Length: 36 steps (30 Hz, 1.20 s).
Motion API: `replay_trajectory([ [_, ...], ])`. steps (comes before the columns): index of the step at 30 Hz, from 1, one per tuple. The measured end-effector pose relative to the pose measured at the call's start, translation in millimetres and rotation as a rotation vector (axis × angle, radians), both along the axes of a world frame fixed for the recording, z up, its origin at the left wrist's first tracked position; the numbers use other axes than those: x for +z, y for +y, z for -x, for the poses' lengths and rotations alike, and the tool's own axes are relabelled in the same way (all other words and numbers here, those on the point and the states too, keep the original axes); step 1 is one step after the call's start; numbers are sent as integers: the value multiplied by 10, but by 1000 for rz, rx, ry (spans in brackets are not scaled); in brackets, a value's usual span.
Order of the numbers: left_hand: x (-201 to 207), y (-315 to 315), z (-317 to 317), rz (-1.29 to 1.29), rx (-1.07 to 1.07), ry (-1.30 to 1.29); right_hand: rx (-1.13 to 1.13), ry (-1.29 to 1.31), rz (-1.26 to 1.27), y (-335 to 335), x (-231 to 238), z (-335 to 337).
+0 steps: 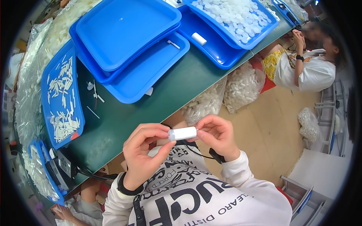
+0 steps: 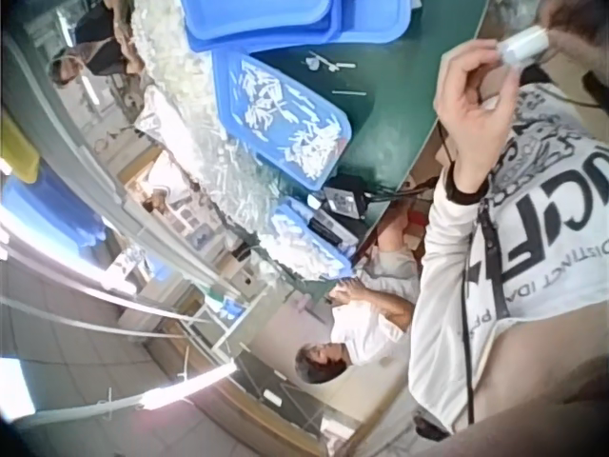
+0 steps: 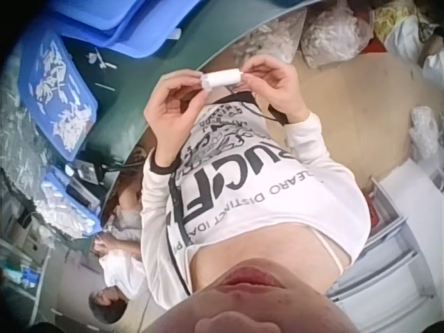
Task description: The person repeatedly picks small white plastic components from blue trays, aligns them, and presses them together to form assembled units. The assembled pieces are placed into a separate blue tray on the right side of the table.
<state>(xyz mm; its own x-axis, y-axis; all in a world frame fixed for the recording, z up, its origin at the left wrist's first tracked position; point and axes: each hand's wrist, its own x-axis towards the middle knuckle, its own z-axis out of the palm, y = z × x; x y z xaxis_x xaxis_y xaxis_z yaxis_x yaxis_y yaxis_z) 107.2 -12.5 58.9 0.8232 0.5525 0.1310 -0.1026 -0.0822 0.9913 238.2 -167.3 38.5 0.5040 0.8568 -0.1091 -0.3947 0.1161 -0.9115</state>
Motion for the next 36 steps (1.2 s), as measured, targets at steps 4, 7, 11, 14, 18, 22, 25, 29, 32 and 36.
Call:
replay_trajectory([
  [4, 0, 2, 21, 16, 12, 9, 12, 3, -13, 39, -1, -12],
  [7, 15, 5, 20, 19, 16, 9, 28, -49, -52, 41, -44, -21],
  [11, 1, 7, 27, -10, 13, -5, 30, -11, -56, 21, -76, -17],
  [14, 4, 10, 39, -11, 11, -1, 51, 11, -49, 31, -52, -15],
  [18, 20, -1, 54, 39, -2, 28, 16, -36, -72, 42, -54, -21],
  [22, 22, -14, 34, 72, -22, 43, -28, -68, -37, 13, -38, -32],
  [25, -41, -38, 15, -8, 7, 25, -39, 38, 9, -12, -21, -40],
  [29, -94, -81, -16, 32, -10, 43, -29, 63, 9, -83, -68, -68],
  [32, -117, -106, -35, 63, -69, 59, -62, 44, 9, -125, -127, -72],
  [36, -29, -123, -152, -87, -97, 75, -217, -16, 124, -321, -234, -208],
])
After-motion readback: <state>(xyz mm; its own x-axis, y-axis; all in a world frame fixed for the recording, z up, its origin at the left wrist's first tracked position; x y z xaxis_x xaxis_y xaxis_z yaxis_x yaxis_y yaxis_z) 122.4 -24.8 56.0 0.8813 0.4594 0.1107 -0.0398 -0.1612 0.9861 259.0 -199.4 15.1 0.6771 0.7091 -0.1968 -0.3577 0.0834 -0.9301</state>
